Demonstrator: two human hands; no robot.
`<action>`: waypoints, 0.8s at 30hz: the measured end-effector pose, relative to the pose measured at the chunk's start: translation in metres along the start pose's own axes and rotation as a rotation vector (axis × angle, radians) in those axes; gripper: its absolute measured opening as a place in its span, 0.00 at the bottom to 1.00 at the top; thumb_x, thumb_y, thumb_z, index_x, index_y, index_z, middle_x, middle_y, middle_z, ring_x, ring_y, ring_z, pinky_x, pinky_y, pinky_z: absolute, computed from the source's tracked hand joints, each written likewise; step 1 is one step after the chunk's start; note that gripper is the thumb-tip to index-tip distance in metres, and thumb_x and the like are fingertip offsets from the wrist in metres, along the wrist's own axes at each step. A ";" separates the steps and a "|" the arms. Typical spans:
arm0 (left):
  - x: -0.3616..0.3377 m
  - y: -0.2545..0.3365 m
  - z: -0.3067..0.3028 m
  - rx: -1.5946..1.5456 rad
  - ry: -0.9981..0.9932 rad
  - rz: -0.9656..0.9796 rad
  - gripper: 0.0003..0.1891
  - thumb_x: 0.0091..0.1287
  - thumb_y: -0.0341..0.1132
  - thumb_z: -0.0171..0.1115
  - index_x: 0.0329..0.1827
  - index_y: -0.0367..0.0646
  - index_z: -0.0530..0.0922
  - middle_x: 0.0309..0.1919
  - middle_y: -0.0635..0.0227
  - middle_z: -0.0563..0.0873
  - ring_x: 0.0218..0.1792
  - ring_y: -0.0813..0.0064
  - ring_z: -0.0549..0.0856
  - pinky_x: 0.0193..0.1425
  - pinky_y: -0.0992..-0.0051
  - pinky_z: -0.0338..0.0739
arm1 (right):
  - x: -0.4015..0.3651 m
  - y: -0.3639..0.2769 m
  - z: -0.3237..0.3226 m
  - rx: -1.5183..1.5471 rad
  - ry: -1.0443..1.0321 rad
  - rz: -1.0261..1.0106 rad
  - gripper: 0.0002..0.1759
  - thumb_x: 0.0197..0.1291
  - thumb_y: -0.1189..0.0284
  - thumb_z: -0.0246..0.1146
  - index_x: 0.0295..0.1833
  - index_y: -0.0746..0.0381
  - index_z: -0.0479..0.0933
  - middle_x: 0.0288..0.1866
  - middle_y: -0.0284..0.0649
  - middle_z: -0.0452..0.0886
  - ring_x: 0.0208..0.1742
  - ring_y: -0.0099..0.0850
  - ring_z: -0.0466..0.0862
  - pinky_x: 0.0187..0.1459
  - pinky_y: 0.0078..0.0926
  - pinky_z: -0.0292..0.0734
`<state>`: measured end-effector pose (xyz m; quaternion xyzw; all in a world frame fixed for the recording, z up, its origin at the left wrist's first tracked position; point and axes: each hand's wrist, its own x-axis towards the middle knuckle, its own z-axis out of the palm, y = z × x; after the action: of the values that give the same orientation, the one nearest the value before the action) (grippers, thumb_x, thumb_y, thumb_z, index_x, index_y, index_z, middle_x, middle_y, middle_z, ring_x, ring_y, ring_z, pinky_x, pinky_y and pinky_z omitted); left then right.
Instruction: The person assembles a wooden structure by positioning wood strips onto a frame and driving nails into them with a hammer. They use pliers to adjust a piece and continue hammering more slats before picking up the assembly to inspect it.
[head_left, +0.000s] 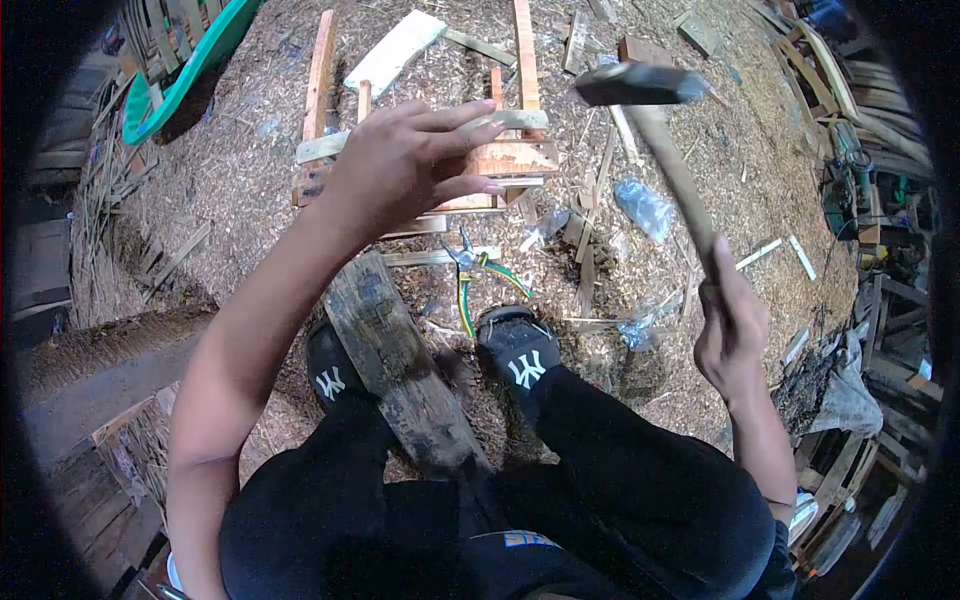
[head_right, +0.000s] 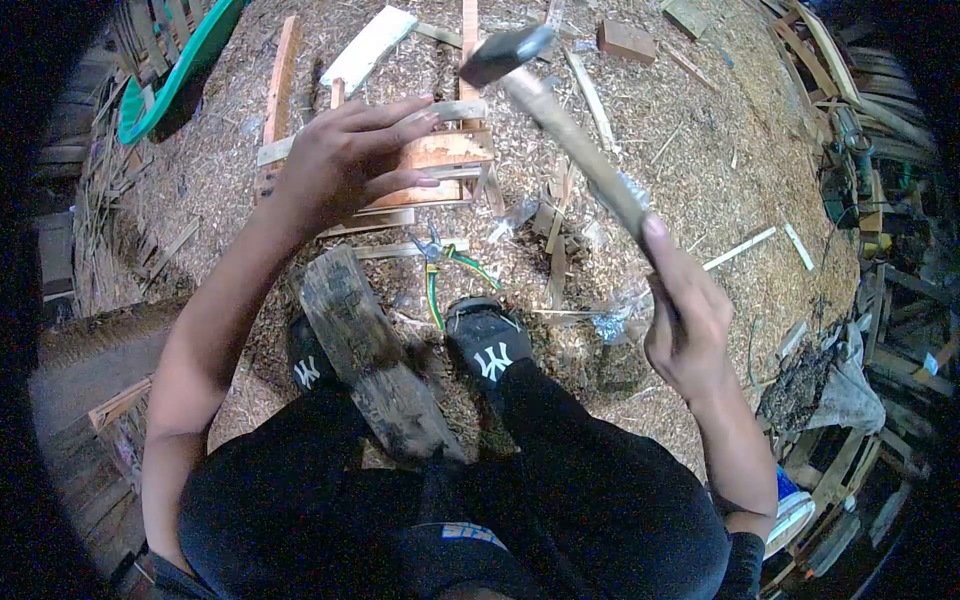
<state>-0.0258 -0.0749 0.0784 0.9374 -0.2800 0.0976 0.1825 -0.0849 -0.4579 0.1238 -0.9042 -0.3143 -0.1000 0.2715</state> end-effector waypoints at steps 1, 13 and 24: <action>0.001 0.000 0.000 0.004 -0.002 -0.009 0.31 0.61 0.49 0.76 0.70 0.61 0.82 0.69 0.73 0.83 0.54 0.63 0.88 0.60 0.63 0.85 | 0.000 -0.001 0.000 -0.035 0.151 -0.067 0.34 0.67 0.88 0.60 0.76 0.54 0.75 0.31 0.46 0.85 0.28 0.29 0.83 0.29 0.33 0.81; 0.002 -0.003 0.003 0.021 0.038 0.036 0.29 0.63 0.48 0.76 0.69 0.59 0.82 0.70 0.72 0.83 0.52 0.63 0.89 0.59 0.64 0.85 | 0.002 -0.001 0.001 -0.015 -0.098 -0.031 0.31 0.65 0.91 0.58 0.75 0.68 0.72 0.52 0.57 0.89 0.37 0.38 0.90 0.38 0.34 0.86; 0.004 -0.006 0.003 0.030 0.031 0.025 0.28 0.63 0.47 0.76 0.68 0.59 0.83 0.69 0.74 0.84 0.53 0.66 0.89 0.58 0.66 0.86 | -0.003 0.005 0.011 0.020 -0.141 0.044 0.36 0.65 0.88 0.62 0.78 0.53 0.73 0.31 0.43 0.82 0.27 0.34 0.81 0.31 0.37 0.81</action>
<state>-0.0191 -0.0730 0.0752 0.9349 -0.2873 0.1185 0.1712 -0.0846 -0.4563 0.1112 -0.9129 -0.3137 -0.0268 0.2598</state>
